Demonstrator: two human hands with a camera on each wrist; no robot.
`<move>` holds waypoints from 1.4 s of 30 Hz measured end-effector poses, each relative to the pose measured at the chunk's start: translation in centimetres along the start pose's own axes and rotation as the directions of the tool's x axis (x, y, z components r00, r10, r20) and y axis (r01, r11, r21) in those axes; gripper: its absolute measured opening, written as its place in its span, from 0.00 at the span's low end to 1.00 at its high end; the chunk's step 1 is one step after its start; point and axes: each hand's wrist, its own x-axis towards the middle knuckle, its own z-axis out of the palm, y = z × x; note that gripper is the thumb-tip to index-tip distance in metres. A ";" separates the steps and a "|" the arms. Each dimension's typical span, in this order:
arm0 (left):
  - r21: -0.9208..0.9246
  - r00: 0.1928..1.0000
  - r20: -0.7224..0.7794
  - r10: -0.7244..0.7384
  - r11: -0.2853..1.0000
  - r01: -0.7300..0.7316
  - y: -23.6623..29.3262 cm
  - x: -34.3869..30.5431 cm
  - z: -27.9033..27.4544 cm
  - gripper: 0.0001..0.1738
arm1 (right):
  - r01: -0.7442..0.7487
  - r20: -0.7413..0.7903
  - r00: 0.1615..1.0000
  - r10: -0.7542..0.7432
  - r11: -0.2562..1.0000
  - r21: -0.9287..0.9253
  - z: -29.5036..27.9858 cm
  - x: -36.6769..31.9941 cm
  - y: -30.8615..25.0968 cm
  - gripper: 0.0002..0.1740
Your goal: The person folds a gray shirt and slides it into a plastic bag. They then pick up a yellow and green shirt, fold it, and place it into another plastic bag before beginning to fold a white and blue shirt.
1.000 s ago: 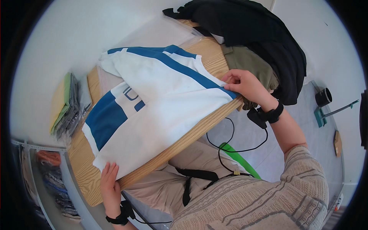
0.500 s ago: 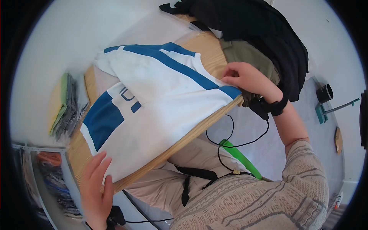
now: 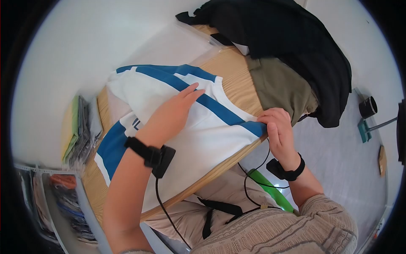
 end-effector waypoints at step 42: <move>0.062 0.851 -0.166 -0.499 0.856 0.514 5.6 -31.6 -0.5 0.26 | -0.009 0.077 0.997 0.021 0.989 -0.148 -1.0 2.4 1.0 0.05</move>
